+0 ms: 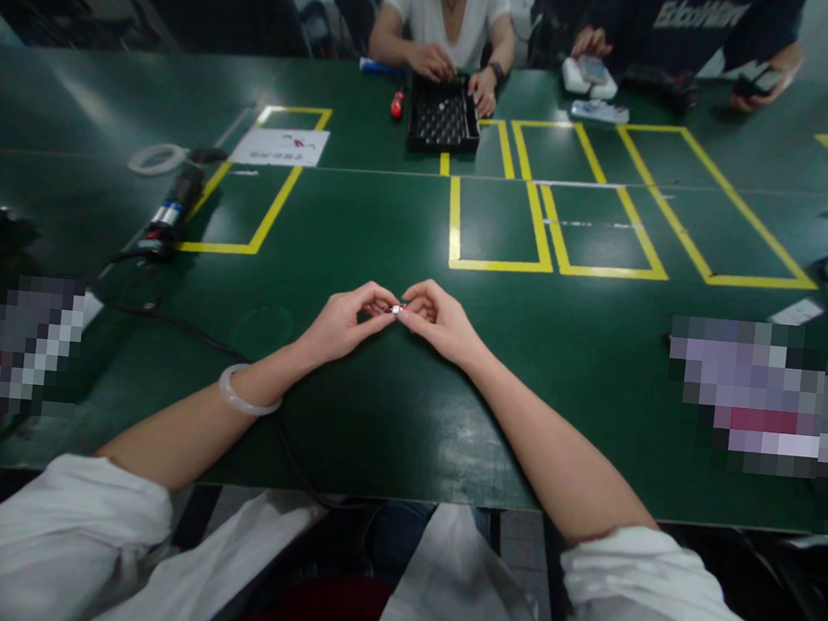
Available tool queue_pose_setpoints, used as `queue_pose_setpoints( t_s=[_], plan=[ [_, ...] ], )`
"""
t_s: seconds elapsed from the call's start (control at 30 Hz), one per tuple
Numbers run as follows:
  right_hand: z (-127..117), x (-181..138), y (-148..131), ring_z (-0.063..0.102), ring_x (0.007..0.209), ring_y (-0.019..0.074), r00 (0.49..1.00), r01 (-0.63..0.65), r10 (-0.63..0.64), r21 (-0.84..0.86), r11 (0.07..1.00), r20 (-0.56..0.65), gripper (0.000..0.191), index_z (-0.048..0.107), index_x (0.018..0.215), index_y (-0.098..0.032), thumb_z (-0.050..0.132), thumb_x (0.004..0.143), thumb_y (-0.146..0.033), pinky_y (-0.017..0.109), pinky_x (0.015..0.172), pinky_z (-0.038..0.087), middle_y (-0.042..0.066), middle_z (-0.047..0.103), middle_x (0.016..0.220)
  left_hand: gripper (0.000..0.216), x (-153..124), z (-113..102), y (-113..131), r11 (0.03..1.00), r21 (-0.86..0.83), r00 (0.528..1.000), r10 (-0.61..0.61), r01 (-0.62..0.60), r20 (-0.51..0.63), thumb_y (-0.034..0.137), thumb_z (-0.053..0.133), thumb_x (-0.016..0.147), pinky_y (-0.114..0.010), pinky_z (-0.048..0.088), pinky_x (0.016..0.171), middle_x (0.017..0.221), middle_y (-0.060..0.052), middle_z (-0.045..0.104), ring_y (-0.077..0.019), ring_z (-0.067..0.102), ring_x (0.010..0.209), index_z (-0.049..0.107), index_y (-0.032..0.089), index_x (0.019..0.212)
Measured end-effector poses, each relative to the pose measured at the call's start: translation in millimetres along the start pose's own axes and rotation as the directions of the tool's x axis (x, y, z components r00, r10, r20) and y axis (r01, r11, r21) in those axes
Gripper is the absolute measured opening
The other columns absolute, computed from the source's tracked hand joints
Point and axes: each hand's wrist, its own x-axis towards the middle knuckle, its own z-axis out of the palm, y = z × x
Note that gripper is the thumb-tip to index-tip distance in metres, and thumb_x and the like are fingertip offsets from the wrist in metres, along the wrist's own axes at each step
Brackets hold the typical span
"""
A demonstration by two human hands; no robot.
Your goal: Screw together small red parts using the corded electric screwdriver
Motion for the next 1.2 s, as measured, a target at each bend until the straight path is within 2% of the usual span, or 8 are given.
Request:
queue_pose_setpoints(
  t_s=[0.2, 0.4, 0.63, 0.8, 0.9, 1.0, 1.13, 1.2],
  plan=[
    [-1, -1, 0, 0.054, 0.066, 0.0105, 0.997, 0.073, -0.07, -0.148, 0.986, 0.026, 0.026, 0.057, 0.099, -0.02, 0.071, 0.082, -0.035, 0.025, 0.06, 0.043, 0.0, 0.064, 0.084, 0.026, 0, -1, 0, 1.0, -0.013, 1.0, -0.027, 0.027, 0.008, 0.038, 0.058, 0.094, -0.027, 0.052, 0.081, 0.098, -0.006, 0.07, -0.0156, 0.067, 0.088, 0.062, 0.016, 0.106],
    [-2, -2, -2, 0.054, 0.066, 0.0118, 0.997, 0.075, -0.072, -0.264, 0.962, 0.02, 0.021, 0.06, 0.096, -0.02, 0.068, 0.084, -0.035, 0.025, 0.059, 0.043, 0.001, 0.064, 0.082, 0.027, 0, -1, 2, 0.998, -0.016, 0.998, -0.066, 0.066, 0.019, 0.04, 0.058, 0.093, -0.028, 0.052, 0.082, 0.097, -0.006, 0.07, -0.0167, 0.067, 0.089, 0.062, 0.016, 0.105],
    [-4, -1, 0, 0.052, 0.064, 0.0112, 0.998, 0.07, -0.068, -0.283, 0.957, 0.017, 0.019, 0.06, 0.095, -0.019, 0.067, 0.085, -0.033, 0.025, 0.059, 0.042, -0.001, 0.06, 0.077, 0.029, 0, -2, 2, 0.996, -0.025, 0.996, -0.083, 0.084, 0.03, 0.042, 0.054, 0.095, -0.029, 0.051, 0.085, 0.099, -0.007, 0.07, -0.0178, 0.067, 0.091, 0.062, 0.016, 0.106],
    [-6, -1, 2, 0.052, 0.063, 0.0109, 0.998, 0.058, -0.058, -0.262, 0.963, 0.005, 0.02, 0.059, 0.095, -0.019, 0.067, 0.084, -0.033, 0.025, 0.06, 0.043, -0.002, 0.058, 0.075, 0.028, 1, -11, -1, 0.997, -0.002, 0.997, -0.075, 0.075, -0.029, 0.037, 0.05, 0.097, -0.029, 0.049, 0.085, 0.098, -0.006, 0.07, -0.0169, 0.067, 0.09, 0.061, 0.016, 0.11],
    [-7, -1, 3, 0.052, 0.063, 0.011, 0.999, 0.053, -0.052, -0.258, 0.965, 0.01, 0.021, 0.059, 0.096, -0.019, 0.068, 0.084, -0.033, 0.025, 0.061, 0.043, -0.002, 0.059, 0.076, 0.027, 4, -26, -7, 0.998, 0.01, 0.992, -0.066, 0.067, -0.111, 0.035, 0.052, 0.096, -0.029, 0.049, 0.084, 0.098, -0.007, 0.07, -0.0167, 0.066, 0.09, 0.061, 0.015, 0.112],
    [-7, -1, 2, 0.053, 0.064, 0.0114, 0.999, 0.046, -0.044, -0.262, 0.964, 0.016, 0.02, 0.059, 0.095, -0.019, 0.068, 0.083, -0.033, 0.026, 0.062, 0.044, -0.001, 0.06, 0.076, 0.029, 5, -50, -19, 0.993, 0.063, 0.971, -0.082, 0.098, -0.225, 0.036, 0.054, 0.094, -0.031, 0.05, 0.086, 0.103, -0.008, 0.069, -0.0179, 0.065, 0.093, 0.061, 0.016, 0.113],
    [-6, 0, 1, 0.053, 0.065, 0.0117, 0.999, 0.044, -0.042, -0.261, 0.964, 0.014, 0.019, 0.059, 0.095, -0.019, 0.067, 0.083, -0.032, 0.026, 0.062, 0.044, -0.001, 0.06, 0.076, 0.031, -1, -100, -49, 0.953, 0.257, 0.93, -0.058, 0.16, -0.362, 0.034, 0.057, 0.092, -0.036, 0.046, 0.097, 0.116, -0.009, 0.063, -0.0204, 0.061, 0.104, 0.059, 0.017, 0.117],
    [-6, 0, 1, 0.054, 0.066, 0.0119, 0.999, 0.042, -0.039, -0.263, 0.964, 0.017, 0.02, 0.059, 0.095, -0.019, 0.068, 0.083, -0.032, 0.026, 0.063, 0.044, -0.001, 0.06, 0.077, 0.034, -8, -130, -66, 0.881, 0.41, 0.913, -0.058, 0.237, -0.404, 0.03, 0.061, 0.09, -0.041, 0.04, 0.106, 0.124, -0.01, 0.058, -0.0247, 0.055, 0.116, 0.058, 0.015, 0.12]
  ],
)
